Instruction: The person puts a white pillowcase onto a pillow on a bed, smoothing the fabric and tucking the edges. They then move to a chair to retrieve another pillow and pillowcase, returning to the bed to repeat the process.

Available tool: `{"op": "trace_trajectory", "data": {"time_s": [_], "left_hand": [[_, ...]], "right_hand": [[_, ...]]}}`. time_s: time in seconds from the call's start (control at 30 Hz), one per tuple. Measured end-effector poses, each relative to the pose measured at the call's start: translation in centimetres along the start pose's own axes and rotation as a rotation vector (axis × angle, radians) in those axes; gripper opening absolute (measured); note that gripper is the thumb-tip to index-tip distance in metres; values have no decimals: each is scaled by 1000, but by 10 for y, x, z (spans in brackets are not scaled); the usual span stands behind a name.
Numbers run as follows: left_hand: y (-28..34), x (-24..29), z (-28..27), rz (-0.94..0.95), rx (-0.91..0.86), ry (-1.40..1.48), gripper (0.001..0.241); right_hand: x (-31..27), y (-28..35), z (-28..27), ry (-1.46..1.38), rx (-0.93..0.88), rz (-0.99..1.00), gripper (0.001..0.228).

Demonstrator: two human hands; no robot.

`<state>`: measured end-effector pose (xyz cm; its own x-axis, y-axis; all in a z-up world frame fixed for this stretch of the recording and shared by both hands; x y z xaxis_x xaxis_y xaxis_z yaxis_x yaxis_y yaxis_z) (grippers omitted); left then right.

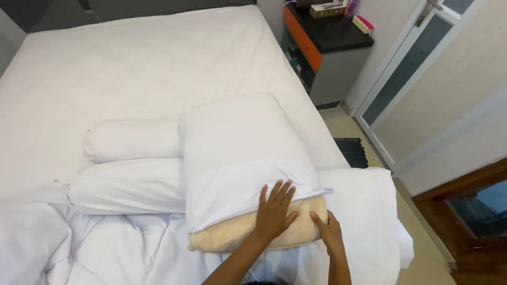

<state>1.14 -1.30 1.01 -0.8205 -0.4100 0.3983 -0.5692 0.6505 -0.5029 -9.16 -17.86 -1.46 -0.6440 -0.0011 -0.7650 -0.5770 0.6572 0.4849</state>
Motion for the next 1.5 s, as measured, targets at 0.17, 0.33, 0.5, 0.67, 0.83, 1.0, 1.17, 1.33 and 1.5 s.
{"op": "trace_trajectory", "data": {"time_s": [0.17, 0.33, 0.5, 0.67, 0.83, 1.0, 1.17, 1.33, 1.5], "left_hand": [[23, -2, 5, -5, 41, -18, 73], [40, 4, -2, -31, 28, 15, 70], [56, 4, -18, -111, -128, 127, 73], [49, 19, -24, -146, -85, 232, 66], [27, 61, -34, -116, -27, 416, 53], [6, 76, -14, 0, 28, 407, 36], [-45, 57, 48, -5, -3, 71, 52], [-79, 27, 101, 6, 22, -109, 8], [-84, 0, 147, -133, -49, -337, 12]], "right_hand": [[12, -1, 4, 34, -44, -8, 68], [16, 12, 10, 68, 24, 12, 71], [3, 37, 10, 71, 73, -36, 71], [5, 45, 6, 101, 67, -89, 76], [3, 47, -2, 113, 64, -127, 74], [-6, 28, -28, 21, -23, -139, 50], [6, -19, -24, -48, -343, -98, 74], [28, -11, -7, -429, -565, 76, 107], [7, 13, -2, -498, -384, 144, 73]]}}
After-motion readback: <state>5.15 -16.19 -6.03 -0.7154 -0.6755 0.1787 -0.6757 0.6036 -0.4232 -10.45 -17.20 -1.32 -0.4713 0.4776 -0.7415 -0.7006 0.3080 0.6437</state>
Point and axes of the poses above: each hand's wrist, its own y-axis away from the middle knuckle, its own z-axis out of the palm, x = y × z, the point moved 2 cm from there along -y, towards the middle knuckle, and after that the axes turned 9 degrees about y, right-handed, at the moved point
